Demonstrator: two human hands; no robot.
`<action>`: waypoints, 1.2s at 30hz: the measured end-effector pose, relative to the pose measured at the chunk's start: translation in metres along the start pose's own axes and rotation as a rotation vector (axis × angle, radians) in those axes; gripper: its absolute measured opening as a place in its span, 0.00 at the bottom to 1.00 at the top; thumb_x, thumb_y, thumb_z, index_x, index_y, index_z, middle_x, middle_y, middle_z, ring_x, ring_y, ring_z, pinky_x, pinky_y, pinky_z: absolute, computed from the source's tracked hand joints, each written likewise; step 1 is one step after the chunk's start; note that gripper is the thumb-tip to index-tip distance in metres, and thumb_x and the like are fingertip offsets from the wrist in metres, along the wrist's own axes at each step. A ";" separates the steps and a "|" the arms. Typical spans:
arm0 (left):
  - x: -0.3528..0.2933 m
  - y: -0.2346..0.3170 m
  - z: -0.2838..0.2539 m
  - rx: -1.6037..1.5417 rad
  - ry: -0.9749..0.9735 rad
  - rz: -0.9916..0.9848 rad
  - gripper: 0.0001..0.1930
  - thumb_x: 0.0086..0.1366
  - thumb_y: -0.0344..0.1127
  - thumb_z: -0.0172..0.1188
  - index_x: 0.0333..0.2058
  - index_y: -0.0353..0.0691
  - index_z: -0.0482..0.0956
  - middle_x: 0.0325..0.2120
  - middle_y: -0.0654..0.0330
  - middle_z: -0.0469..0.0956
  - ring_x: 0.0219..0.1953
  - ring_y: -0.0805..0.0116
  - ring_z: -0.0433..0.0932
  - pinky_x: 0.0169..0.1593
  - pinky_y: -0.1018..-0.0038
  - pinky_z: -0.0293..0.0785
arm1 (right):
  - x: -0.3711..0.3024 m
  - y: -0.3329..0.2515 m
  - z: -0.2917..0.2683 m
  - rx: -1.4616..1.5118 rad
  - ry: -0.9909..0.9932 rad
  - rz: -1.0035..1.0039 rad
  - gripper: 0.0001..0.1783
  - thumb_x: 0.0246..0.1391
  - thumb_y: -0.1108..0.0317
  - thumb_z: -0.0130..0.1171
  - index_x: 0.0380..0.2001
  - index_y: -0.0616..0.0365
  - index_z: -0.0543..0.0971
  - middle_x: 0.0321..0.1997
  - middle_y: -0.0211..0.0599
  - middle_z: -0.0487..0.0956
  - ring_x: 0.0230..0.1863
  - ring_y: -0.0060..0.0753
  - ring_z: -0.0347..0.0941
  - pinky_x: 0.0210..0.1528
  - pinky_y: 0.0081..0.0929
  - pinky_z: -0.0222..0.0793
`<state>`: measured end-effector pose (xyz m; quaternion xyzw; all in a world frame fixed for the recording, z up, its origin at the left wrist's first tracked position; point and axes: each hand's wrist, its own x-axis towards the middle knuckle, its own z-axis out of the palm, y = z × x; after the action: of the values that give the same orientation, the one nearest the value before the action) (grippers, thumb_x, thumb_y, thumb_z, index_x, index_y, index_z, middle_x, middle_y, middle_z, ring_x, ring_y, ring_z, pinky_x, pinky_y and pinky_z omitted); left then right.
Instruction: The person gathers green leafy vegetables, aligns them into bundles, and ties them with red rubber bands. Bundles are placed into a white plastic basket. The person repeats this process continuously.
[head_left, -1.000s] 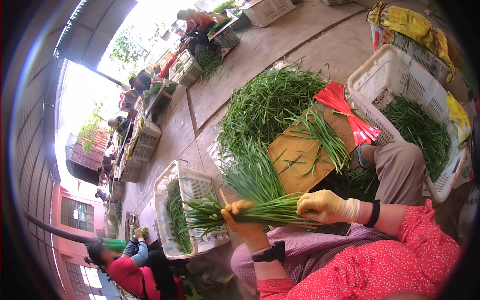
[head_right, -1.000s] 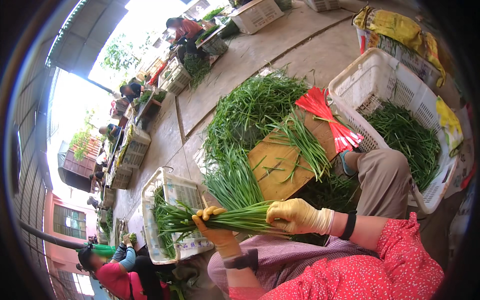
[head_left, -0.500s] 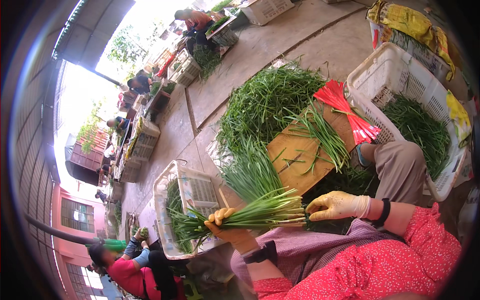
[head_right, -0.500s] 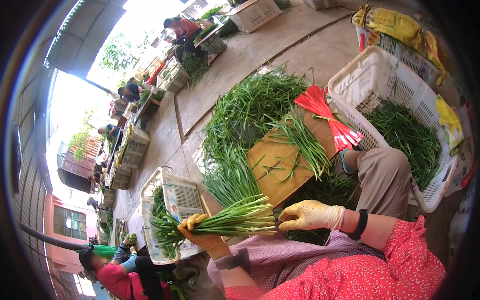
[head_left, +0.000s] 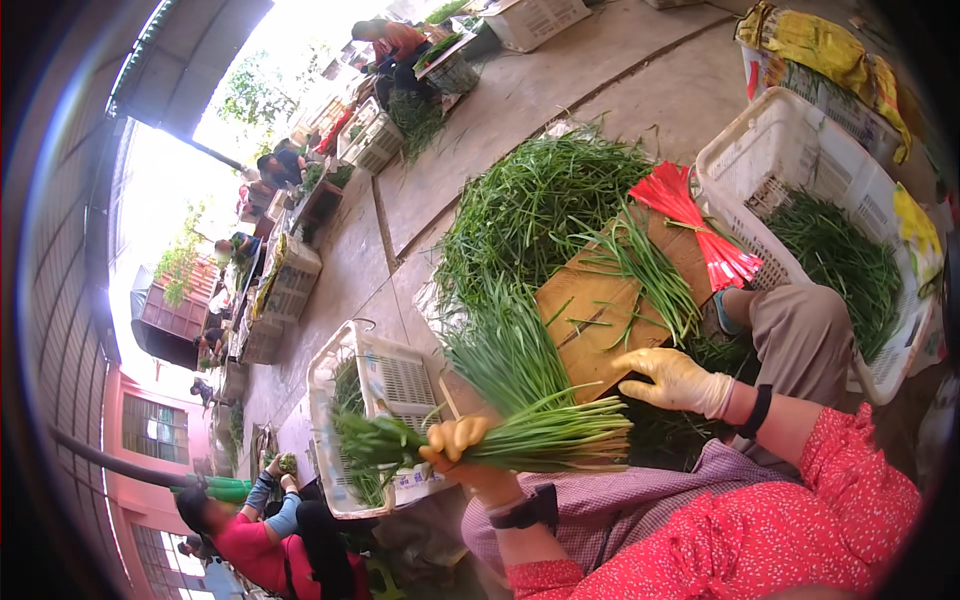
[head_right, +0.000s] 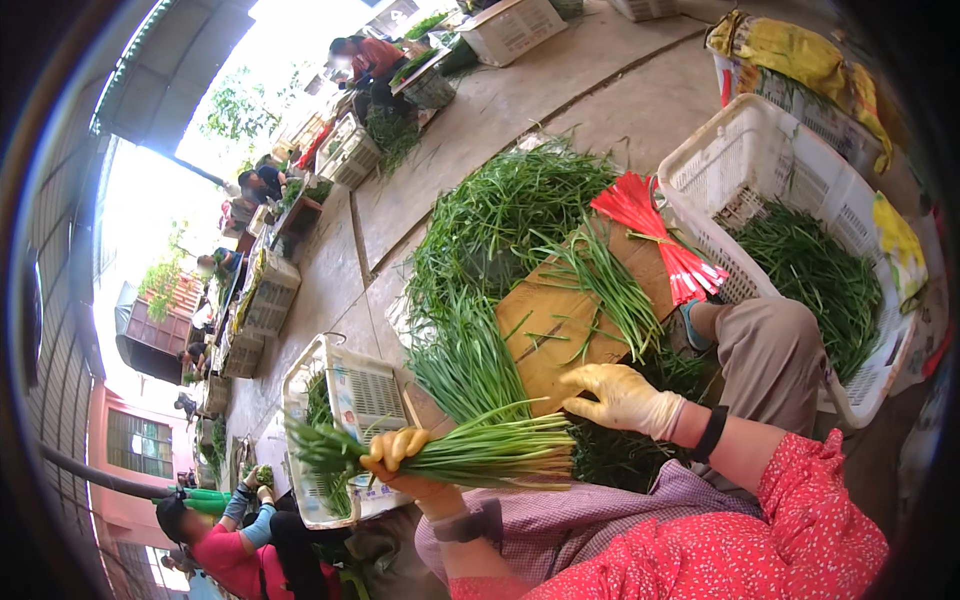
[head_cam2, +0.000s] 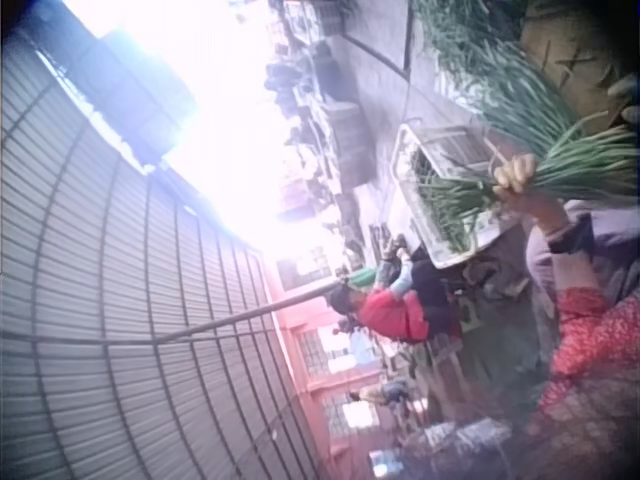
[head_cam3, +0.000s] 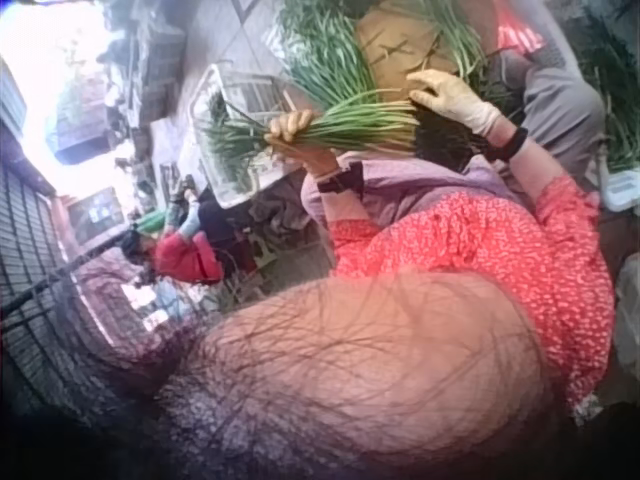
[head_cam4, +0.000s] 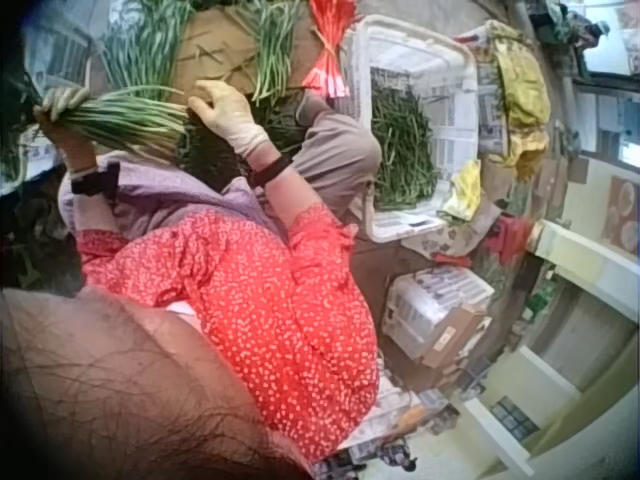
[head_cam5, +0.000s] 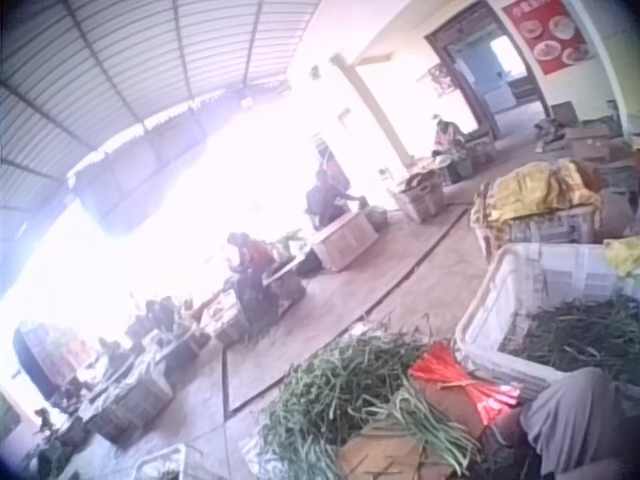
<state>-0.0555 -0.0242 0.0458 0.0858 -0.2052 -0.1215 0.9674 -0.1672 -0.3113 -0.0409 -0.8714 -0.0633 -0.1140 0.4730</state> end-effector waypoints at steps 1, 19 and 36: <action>0.002 -0.009 0.001 0.033 0.017 -0.034 0.13 0.69 0.47 0.62 0.31 0.48 0.74 0.19 0.74 0.68 0.26 0.78 0.66 0.36 0.78 0.64 | 0.011 -0.002 -0.002 0.146 0.021 0.004 0.24 0.61 0.53 0.62 0.53 0.57 0.79 0.49 0.45 0.82 0.50 0.41 0.80 0.54 0.37 0.73; 0.000 -0.024 -0.007 0.280 -0.142 -0.188 0.15 0.69 0.50 0.62 0.32 0.48 0.73 0.17 0.73 0.65 0.19 0.79 0.58 0.29 0.78 0.55 | -0.006 0.044 0.025 -0.291 -0.532 0.025 0.11 0.51 0.60 0.58 0.31 0.53 0.85 0.36 0.44 0.84 0.42 0.49 0.81 0.41 0.42 0.76; 0.030 -0.062 -0.079 0.636 0.786 -0.501 0.13 0.66 0.44 0.66 0.39 0.40 0.84 0.30 0.56 0.84 0.29 0.65 0.81 0.33 0.70 0.78 | 0.030 -0.004 0.058 1.167 -0.703 0.391 0.51 0.57 0.35 0.61 0.71 0.58 0.58 0.64 0.36 0.72 0.63 0.28 0.67 0.65 0.33 0.64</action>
<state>-0.0081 -0.0824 -0.0276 0.4582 0.1709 -0.2384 0.8391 -0.1313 -0.2603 -0.0606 -0.4563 -0.1054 0.3136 0.8260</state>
